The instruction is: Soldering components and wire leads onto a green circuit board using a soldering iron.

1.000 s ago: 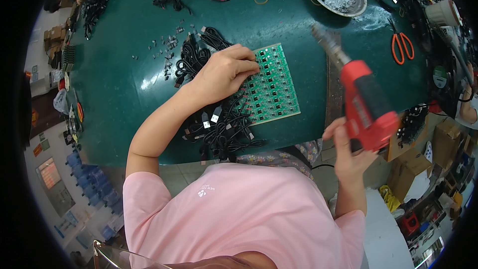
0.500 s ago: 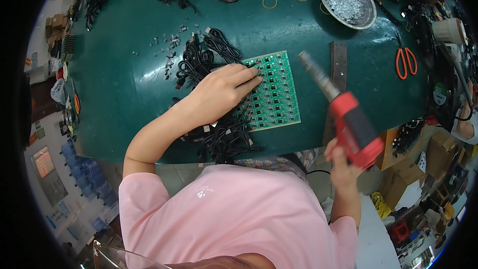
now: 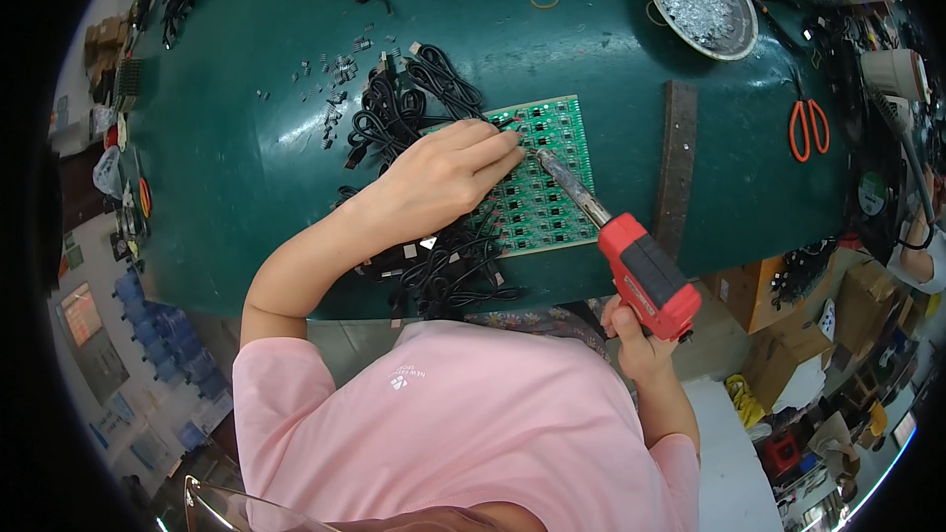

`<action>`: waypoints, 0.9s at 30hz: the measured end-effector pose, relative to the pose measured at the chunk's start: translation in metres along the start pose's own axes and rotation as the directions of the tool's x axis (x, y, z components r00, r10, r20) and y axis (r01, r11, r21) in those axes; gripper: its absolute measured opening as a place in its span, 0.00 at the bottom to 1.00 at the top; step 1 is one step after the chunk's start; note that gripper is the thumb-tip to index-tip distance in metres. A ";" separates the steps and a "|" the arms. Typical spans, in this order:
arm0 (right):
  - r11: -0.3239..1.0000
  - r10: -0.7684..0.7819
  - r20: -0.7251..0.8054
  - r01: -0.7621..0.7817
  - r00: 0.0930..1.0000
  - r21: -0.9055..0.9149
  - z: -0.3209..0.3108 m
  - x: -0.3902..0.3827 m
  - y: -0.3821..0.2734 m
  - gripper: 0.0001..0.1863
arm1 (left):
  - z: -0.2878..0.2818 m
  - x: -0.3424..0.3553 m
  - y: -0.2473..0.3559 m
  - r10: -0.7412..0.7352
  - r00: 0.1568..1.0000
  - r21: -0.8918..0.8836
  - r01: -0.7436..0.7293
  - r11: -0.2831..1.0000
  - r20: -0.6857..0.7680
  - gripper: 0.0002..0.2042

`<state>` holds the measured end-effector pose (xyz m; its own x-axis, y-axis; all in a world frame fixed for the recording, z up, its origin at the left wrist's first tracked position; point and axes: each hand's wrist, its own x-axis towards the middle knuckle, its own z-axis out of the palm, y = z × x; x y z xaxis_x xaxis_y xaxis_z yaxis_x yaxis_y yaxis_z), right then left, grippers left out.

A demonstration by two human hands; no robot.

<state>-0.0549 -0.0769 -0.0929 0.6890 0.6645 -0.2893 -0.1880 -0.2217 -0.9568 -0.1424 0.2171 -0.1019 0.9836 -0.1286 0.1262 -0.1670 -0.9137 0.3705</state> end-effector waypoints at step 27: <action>0.999 0.040 0.027 -0.039 0.999 -0.029 -0.001 -0.003 -0.010 0.07 | 0.003 -0.002 0.004 0.016 1.000 0.037 -0.016 0.999 -0.020 0.16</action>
<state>-0.0544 -0.0778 -0.0820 0.6618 0.6742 -0.3279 -0.1943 -0.2682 -0.9436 -0.1445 0.2125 -0.1037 0.9792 -0.1356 0.1508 -0.1796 -0.9253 0.3341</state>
